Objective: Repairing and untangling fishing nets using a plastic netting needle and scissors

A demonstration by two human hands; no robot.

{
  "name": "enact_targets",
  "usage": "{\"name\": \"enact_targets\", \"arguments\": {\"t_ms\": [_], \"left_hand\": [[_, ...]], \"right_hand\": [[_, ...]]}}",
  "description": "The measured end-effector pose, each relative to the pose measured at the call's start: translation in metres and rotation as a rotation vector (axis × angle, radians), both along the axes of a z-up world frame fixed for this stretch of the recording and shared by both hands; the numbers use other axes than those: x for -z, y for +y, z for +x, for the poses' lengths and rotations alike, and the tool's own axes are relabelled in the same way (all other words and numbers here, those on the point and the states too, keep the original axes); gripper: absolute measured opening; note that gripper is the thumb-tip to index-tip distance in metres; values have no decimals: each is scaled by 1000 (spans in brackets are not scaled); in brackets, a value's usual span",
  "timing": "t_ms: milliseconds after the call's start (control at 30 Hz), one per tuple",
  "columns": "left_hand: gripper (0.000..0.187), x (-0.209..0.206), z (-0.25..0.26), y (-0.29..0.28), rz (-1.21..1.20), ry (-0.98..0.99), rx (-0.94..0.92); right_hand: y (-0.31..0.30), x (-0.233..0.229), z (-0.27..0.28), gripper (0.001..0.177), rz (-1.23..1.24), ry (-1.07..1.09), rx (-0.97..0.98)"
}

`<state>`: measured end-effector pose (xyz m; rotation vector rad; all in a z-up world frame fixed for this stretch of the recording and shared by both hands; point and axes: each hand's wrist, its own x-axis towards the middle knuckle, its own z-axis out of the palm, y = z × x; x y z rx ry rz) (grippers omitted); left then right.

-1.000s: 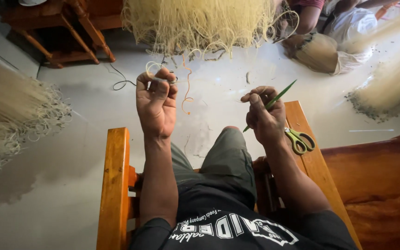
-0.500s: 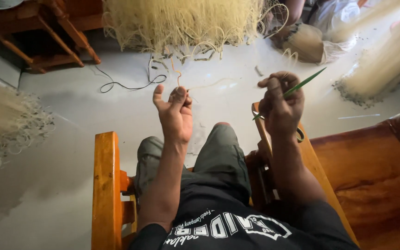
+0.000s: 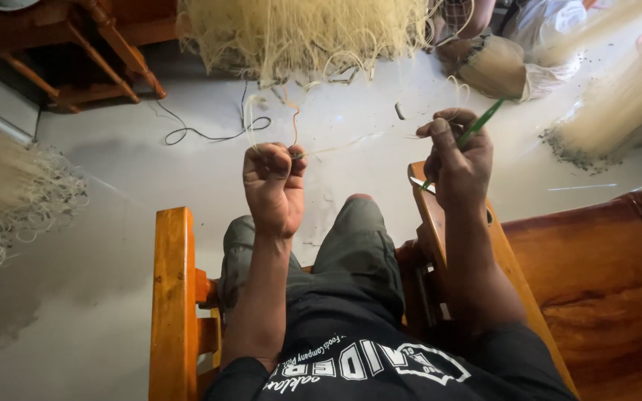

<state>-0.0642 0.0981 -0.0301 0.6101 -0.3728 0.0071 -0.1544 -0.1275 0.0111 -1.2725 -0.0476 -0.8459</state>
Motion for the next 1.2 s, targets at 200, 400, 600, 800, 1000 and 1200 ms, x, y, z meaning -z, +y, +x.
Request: {"name": "enact_targets", "arguments": {"t_ms": [200,400,600,800,1000,1200], "left_hand": [[26,6,-3,-3,48,-171,-149],[40,14,2,-7,229,-262,-274],[42,-13,-15,6,335,-269,-343],[33,-16,-12,19,-51,26,25],[19,3,6,21,-416,224,421],[24,-3,22,26,-397,5,479]], "right_hand": [[44,-1,7,22,89,98,-206],[73,13,16,40,-105,217,-457],[95,-11,40,21,-4,152,-381],[115,-12,38,16,18,80,-330],[130,-7,49,11,-63,-23,-295],[136,-9,61,15,53,51,-272]]}}
